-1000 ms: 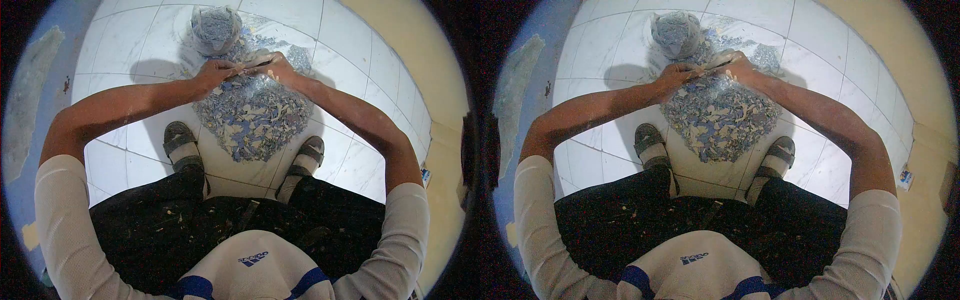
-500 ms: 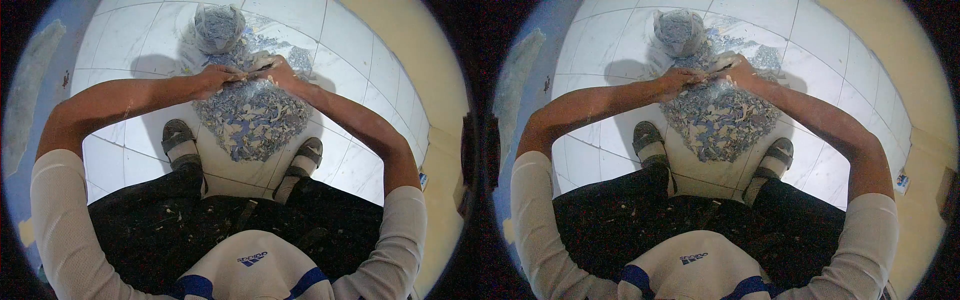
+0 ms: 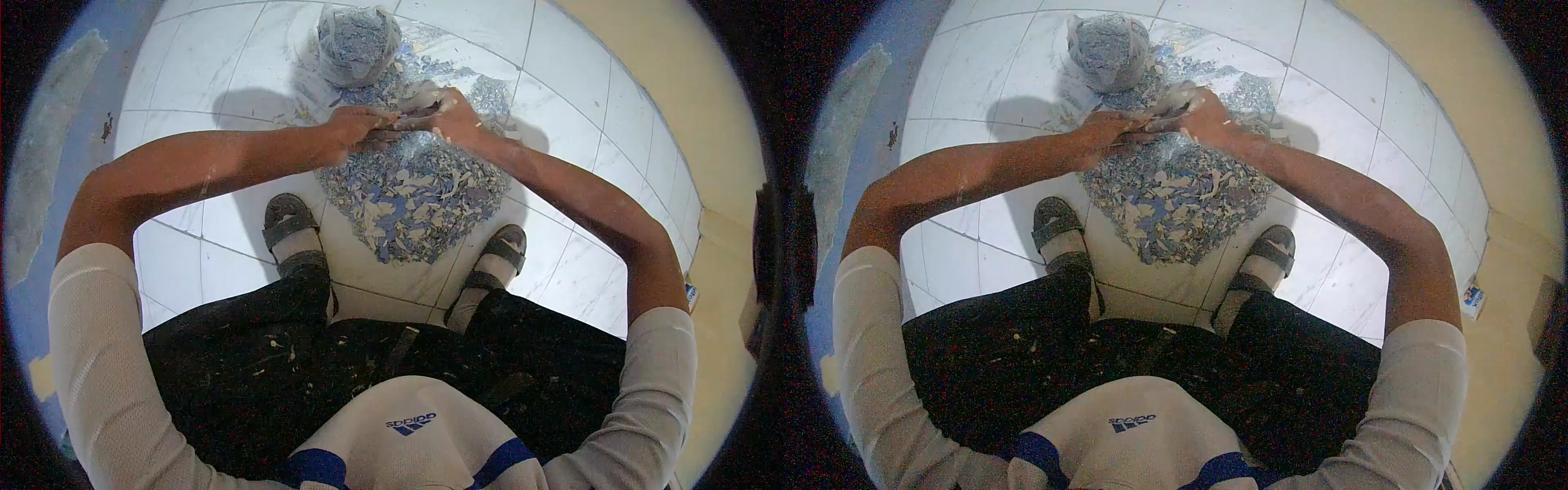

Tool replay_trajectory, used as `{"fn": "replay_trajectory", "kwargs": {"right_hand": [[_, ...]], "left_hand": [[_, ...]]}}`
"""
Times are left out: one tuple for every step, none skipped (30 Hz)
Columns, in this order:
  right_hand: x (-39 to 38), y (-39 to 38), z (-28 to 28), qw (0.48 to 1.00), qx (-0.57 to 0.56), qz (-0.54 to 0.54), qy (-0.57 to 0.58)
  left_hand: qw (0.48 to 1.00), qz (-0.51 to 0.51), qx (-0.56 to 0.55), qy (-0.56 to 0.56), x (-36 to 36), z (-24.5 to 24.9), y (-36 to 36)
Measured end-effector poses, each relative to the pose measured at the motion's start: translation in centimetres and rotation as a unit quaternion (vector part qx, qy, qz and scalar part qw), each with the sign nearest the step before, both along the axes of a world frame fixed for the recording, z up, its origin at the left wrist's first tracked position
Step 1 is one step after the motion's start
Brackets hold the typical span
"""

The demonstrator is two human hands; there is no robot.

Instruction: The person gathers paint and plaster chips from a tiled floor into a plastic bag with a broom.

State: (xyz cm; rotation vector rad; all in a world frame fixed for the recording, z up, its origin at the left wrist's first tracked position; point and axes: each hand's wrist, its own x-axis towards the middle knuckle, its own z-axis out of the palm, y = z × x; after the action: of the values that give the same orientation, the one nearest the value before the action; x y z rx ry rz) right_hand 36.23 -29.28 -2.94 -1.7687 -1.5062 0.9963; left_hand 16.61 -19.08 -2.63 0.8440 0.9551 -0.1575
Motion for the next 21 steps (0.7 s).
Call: {"fn": "replay_trajectory", "kwargs": {"right_hand": [[-0.1,0.1,-0.3,1.000,-0.024,-0.003,-0.007],[0.0,0.1,-0.8,0.999,-0.048,-0.007,-0.013],[-0.1,0.2,-1.4,0.997,-0.020,0.001,-0.070],[-0.2,0.2,-2.1,0.992,0.008,0.009,-0.126],[-0.3,0.4,-2.3,0.982,0.036,0.017,-0.182],[-0.2,0.6,-2.5,0.983,0.058,0.024,-0.173],[-0.1,0.7,-2.7,0.983,0.080,0.030,-0.164],[-0.2,0.8,-2.5,0.982,0.102,0.036,-0.155],[-0.3,0.8,-2.4,0.983,0.109,0.025,-0.143],[-0.4,0.8,-2.2,0.984,0.116,0.016,-0.131],[-0.4,0.8,-2.1,0.985,0.122,0.006,-0.119],[-0.2,0.9,-2.0,0.983,0.111,0.019,-0.147],[0.0,1.1,-1.8,0.979,0.101,0.033,-0.175],[0.1,1.2,-1.3,0.974,0.090,0.047,-0.203],[0.1,1.3,-0.8,0.984,0.047,0.018,-0.168],[0.2,1.4,-0.3,0.991,0.003,-0.012,-0.132],[0.3,1.4,0.0,0.994,-0.040,-0.042,-0.095],[0.4,1.5,0.3,0.995,-0.012,-0.028,-0.093],[0.7,1.7,0.7,0.996,0.016,-0.014,-0.091],[0.9,1.9,0.8,0.995,0.044,0.001,-0.088],[1.1,2.1,0.9,0.994,0.059,0.013,-0.096]], "left_hand": [[1.000,0.012,0.007,0.013,-0.1,0.4,-0.4],[1.000,0.012,0.015,0.014,-0.2,0.5,-0.6],[1.000,0.012,0.023,0.014,-0.2,0.7,-0.7],[0.999,0.012,0.032,0.014,-0.3,0.8,-0.8],[1.000,0.015,0.011,0.004,-0.4,0.5,-0.6],[1.000,0.017,-0.010,-0.006,-0.5,0.3,-0.3],[0.999,0.018,-0.032,-0.015,-0.5,0.1,-0.2],[1.000,0.006,-0.026,-0.016,-0.5,0.4,-0.4],[1.000,-0.004,-0.019,-0.017,-0.4,0.7,-0.4],[1.000,-0.014,-0.012,-0.018,-0.4,1.0,-0.4],[1.000,-0.013,-0.017,-0.022,-0.4,1.0,-0.4],[0.999,-0.013,-0.023,-0.026,-0.3,0.9,-0.3],[0.999,-0.012,-0.029,-0.031,-0.2,0.9,-0.2],[0.999,-0.015,-0.028,-0.033,-0.1,0.9,0.0],[0.999,-0.018,-0.027,-0.036,0.2,1.0,0.5],[0.999,-0.022,-0.025,-0.038,0.3,1.0,0.8],[0.999,-0.026,-0.013,-0.035,0.6,1.6,0.9],[0.999,-0.028,0.000,-0.031,0.9,2.2,1.0],[0.999,-0.030,0.013,-0.026,1.2,2.8,0.9],[0.999,-0.030,0.022,-0.018,1.4,2.6,0.9],[0.999,-0.029,0.031,-0.010,1.6,2.5,0.9]]}}
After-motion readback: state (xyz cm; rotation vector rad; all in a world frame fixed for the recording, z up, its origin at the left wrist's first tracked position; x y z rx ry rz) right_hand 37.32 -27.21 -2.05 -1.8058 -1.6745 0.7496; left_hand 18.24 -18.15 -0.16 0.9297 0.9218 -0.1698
